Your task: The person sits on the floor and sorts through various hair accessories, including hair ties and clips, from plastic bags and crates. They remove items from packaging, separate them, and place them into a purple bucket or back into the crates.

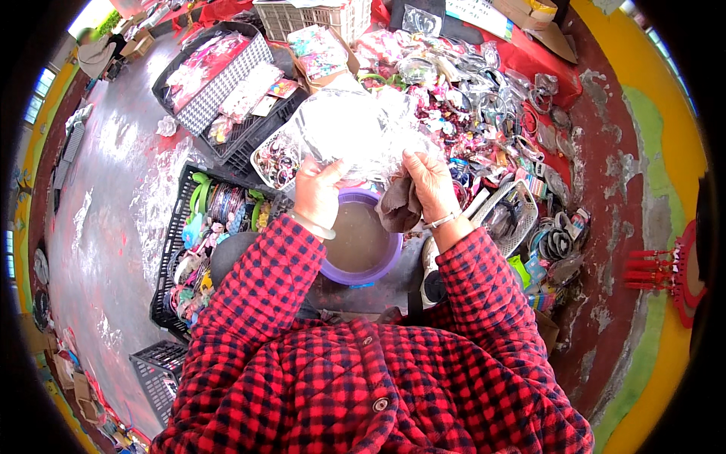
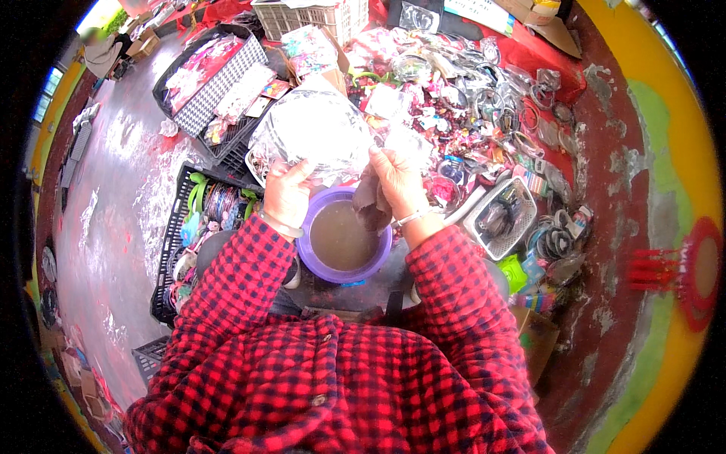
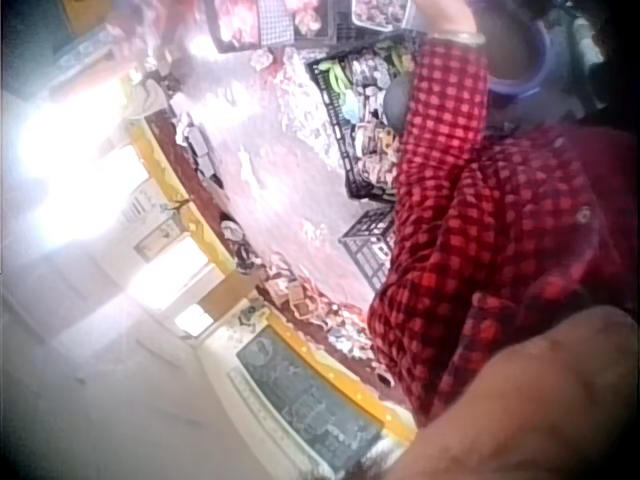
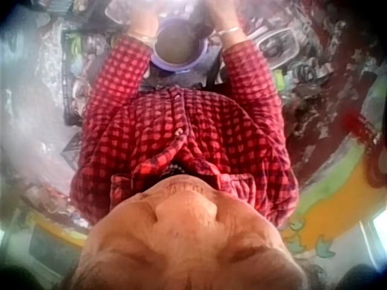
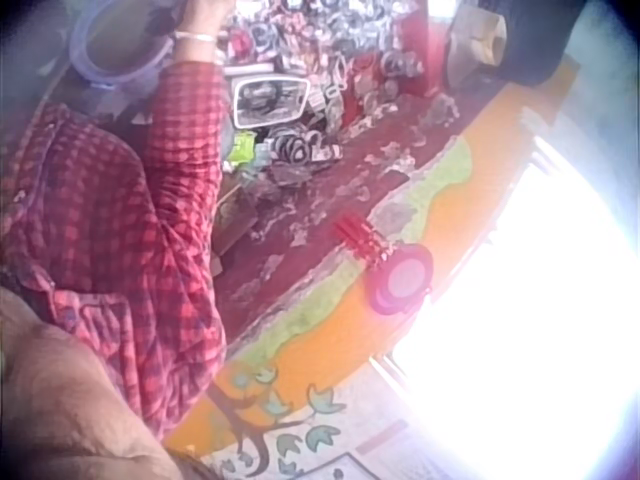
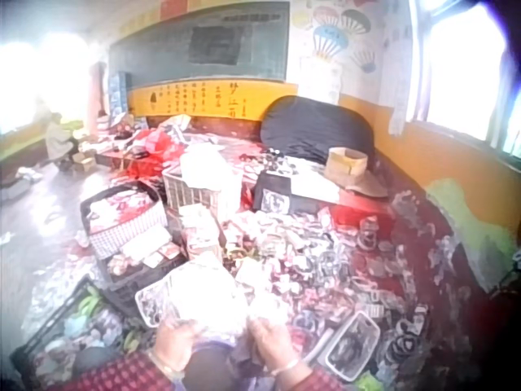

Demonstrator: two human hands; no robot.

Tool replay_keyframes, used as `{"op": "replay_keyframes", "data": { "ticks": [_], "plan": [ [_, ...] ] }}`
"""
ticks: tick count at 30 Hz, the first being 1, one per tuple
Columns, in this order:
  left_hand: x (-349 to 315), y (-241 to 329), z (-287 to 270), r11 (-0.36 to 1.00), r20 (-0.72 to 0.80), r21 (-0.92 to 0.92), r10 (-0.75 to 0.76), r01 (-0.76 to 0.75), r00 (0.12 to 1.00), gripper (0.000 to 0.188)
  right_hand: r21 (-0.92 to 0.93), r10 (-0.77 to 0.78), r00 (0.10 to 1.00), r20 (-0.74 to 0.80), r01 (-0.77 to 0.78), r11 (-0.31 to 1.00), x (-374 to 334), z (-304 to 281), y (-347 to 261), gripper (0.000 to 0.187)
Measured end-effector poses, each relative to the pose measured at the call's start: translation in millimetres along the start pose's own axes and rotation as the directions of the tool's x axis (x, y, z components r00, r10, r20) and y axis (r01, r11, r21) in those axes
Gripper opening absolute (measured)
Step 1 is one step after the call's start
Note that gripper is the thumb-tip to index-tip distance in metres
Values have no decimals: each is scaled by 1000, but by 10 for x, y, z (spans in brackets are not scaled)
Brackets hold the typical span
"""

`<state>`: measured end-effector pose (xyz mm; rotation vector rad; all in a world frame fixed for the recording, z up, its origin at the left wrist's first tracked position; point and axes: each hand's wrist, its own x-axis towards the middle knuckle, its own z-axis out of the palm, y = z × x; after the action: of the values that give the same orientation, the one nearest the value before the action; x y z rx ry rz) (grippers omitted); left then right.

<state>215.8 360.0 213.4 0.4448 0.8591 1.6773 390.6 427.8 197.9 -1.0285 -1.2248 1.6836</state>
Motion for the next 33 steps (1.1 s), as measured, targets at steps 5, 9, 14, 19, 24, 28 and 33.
{"op": "replay_keyframes", "data": {
  "ticks": [5,9,14,19,24,28,33],
  "plan": [
    [31,30,-38,992,-32,-128,-27,23,999,30,-8,-53,984,-170,52,999,-39,150,-48,27],
    [165,234,-168,934,-28,-358,-32,19,999,20,-72,-115,931,-346,96,993,139,-157,100,18],
    [210,497,-282,890,47,-428,-150,156,987,32,363,1,936,-351,135,922,273,-565,60,16],
    [118,499,-248,819,330,-470,-183,329,926,34,451,97,908,-407,107,886,269,-705,-205,17],
    [-40,652,-61,808,647,-256,-264,530,715,48,595,179,915,-363,80,800,380,-1306,-278,21],
    [-73,690,-130,859,505,116,-483,498,715,54,540,117,893,-435,155,827,302,-1376,-448,34],
    [21,622,-255,979,291,-124,-118,160,950,50,333,7,917,-400,138,933,158,-1222,-622,52]
  ]
}}
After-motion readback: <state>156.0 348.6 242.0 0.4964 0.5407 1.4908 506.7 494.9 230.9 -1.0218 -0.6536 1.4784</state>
